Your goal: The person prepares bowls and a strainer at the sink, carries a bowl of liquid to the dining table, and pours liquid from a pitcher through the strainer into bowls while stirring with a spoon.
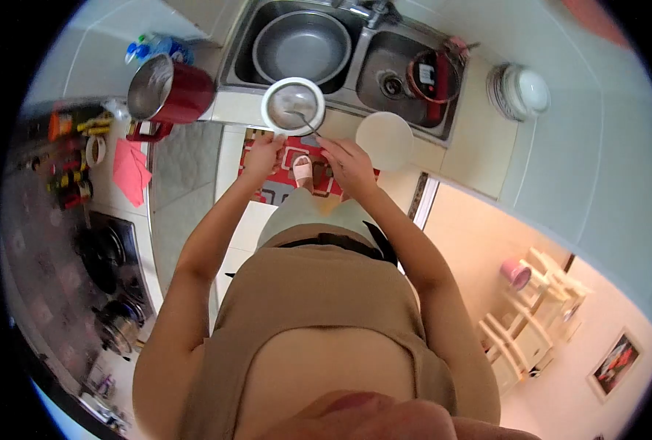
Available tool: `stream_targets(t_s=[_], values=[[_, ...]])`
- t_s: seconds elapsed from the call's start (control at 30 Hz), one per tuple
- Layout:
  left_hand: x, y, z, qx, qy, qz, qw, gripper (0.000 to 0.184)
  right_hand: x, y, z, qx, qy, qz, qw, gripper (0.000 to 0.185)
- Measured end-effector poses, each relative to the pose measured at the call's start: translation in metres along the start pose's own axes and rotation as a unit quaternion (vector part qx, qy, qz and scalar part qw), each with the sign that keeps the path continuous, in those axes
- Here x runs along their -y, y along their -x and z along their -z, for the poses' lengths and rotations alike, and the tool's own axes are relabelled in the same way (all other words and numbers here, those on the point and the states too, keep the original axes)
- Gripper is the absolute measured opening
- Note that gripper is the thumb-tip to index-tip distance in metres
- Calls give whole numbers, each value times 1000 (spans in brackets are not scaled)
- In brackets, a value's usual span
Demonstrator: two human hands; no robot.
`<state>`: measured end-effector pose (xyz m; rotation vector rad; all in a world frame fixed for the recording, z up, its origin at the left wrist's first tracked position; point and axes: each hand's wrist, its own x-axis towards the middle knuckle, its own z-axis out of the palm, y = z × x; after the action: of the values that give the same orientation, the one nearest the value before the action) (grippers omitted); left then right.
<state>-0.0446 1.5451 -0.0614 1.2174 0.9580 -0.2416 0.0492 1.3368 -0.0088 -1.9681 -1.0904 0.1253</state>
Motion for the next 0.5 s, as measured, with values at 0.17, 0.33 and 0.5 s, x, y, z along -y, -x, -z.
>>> stream_targets(t_s=[0.17, 0.33, 0.5], values=[[-6, 9, -12, -5, 12, -4, 1000, 21, -12, 5, 8, -24, -67, -40, 997, 30], [-20, 30, -51, -42, 1, -36, 998, 21, -10, 14, 34, -53, -457, -363, 810, 27], [5, 36, -112, 14, -3, -36, 999, 19, -39, 55, 76, -119, -537, -392, 738, 32]])
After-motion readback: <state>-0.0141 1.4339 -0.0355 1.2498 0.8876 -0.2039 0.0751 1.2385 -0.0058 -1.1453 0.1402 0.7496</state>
